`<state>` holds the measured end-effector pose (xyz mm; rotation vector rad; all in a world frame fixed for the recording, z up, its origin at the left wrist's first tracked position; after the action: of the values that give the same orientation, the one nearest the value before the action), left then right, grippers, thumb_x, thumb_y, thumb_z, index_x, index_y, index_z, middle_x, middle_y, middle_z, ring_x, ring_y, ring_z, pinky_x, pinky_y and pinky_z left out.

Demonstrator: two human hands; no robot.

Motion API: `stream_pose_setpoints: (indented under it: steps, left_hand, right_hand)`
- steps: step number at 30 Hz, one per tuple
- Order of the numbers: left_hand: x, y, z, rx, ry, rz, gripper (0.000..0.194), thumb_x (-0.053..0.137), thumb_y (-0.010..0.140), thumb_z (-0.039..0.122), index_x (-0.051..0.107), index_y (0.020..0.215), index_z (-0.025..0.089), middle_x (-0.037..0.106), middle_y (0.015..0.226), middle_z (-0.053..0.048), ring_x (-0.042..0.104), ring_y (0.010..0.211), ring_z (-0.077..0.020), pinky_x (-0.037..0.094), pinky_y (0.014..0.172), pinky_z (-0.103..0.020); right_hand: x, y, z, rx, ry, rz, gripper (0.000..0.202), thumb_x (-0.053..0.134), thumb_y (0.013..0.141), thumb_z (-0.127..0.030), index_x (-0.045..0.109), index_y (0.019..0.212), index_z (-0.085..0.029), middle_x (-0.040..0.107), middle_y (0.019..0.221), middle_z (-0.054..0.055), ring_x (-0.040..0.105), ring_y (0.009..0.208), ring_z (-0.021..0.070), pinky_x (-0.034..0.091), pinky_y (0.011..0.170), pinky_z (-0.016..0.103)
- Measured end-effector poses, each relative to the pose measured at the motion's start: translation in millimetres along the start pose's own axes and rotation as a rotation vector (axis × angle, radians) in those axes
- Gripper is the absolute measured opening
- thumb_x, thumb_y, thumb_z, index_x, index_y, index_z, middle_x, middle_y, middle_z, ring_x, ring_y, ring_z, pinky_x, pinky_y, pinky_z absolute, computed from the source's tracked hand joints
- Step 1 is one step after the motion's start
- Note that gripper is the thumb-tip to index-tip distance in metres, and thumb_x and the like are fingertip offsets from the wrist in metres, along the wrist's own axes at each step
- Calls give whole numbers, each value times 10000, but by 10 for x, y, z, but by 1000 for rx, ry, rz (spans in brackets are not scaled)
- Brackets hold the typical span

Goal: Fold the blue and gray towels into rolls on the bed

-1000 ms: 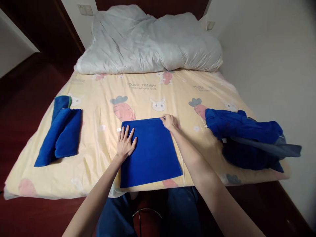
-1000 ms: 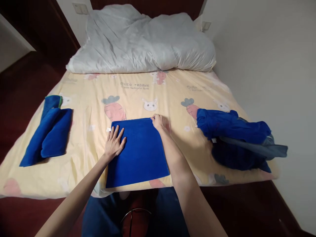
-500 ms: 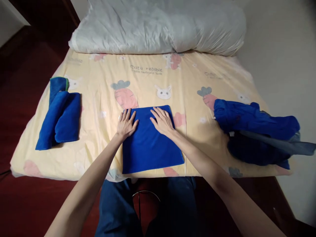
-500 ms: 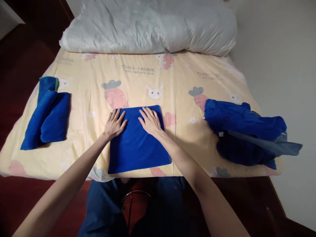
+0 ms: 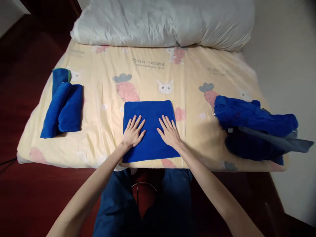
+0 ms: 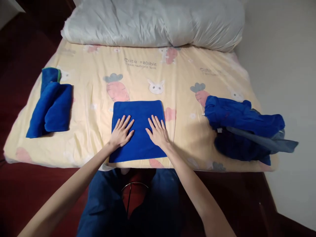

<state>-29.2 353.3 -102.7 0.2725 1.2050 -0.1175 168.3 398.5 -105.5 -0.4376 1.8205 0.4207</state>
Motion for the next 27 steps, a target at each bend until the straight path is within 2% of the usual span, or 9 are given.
stream_pose_setpoints:
  steps: [4,7,10,13,15,17,20,23,27]
  left_hand:
    - [52,-30,-55,-67,-27,9,608,397,992,431,334,1563,230,143,1681,-49,64,1553,-304,122,1259,-543]
    - [23,-92,51,-103,-18,4,618,394,996,424,323,1566,196,130,1681,-74,40,1552,-324,106,1254,-567]
    - [-5,-403,320,-19,-16,-70,634,390,1001,422,289,1576,175,118,1681,-87,43,1551,-316,109,1259,-552]
    - [-46,-894,502,117,-42,-172,621,395,1008,418,274,1582,212,138,1676,-72,90,1549,-286,122,1270,-513]
    - [-93,-1212,461,143,-51,-197,615,398,1012,415,274,1582,221,160,1669,-73,123,1545,-277,142,1271,-503]
    - [-139,-1467,334,150,-59,-191,600,396,1016,404,290,1576,218,196,1660,-75,157,1540,-268,171,1269,-498]
    - [-187,-1701,140,165,-85,-157,554,388,1017,332,338,1558,223,291,1633,-63,224,1525,-241,224,1263,-478]
    - [-202,-1774,51,155,-108,-127,528,394,999,245,399,1527,240,387,1590,-48,304,1499,-216,276,1249,-462]
    - [-193,-1700,43,95,-128,-104,491,416,973,192,510,1452,244,487,1524,-55,405,1448,-210,331,1215,-457]
  right_hand:
    - [32,-167,332,170,10,35,635,285,1042,-482,232,1597,-179,167,1674,88,124,1555,248,161,1260,507]
    - [-2,-184,323,207,25,39,624,297,1043,-459,227,1598,-185,157,1674,92,105,1557,273,140,1252,562]
    - [-79,-418,135,168,56,34,598,306,1044,-390,223,1599,-185,117,1680,79,66,1560,283,113,1252,593]
    - [-128,-875,-38,4,128,-31,557,312,1046,-325,265,1588,-207,208,1663,43,130,1554,231,138,1274,532]
    - [-157,-1204,-42,-82,181,-54,540,340,1043,-307,306,1574,-216,295,1635,36,208,1537,204,179,1277,499]
    - [-190,-1465,33,-123,231,-37,544,412,1025,-303,343,1558,-219,348,1612,43,274,1517,206,234,1265,493]
    - [-230,-1668,160,-163,296,34,561,510,974,-260,410,1525,-228,423,1571,58,365,1477,225,325,1227,495]
    - [-238,-1699,212,-178,327,161,544,511,921,-150,507,1459,-230,536,1486,63,470,1408,225,415,1164,472]
    - [-157,-1666,161,-156,252,307,577,448,861,-26,596,1373,-245,645,1364,48,559,1320,223,459,1092,461]
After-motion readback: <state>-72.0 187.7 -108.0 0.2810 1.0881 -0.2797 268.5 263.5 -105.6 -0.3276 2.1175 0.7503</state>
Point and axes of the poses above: each hand's wrist, its own y-axis towards the middle knuckle, its own x-axis out of the palm, z = x × y, the point moved 5 cm from there along y, towards the middle knuckle
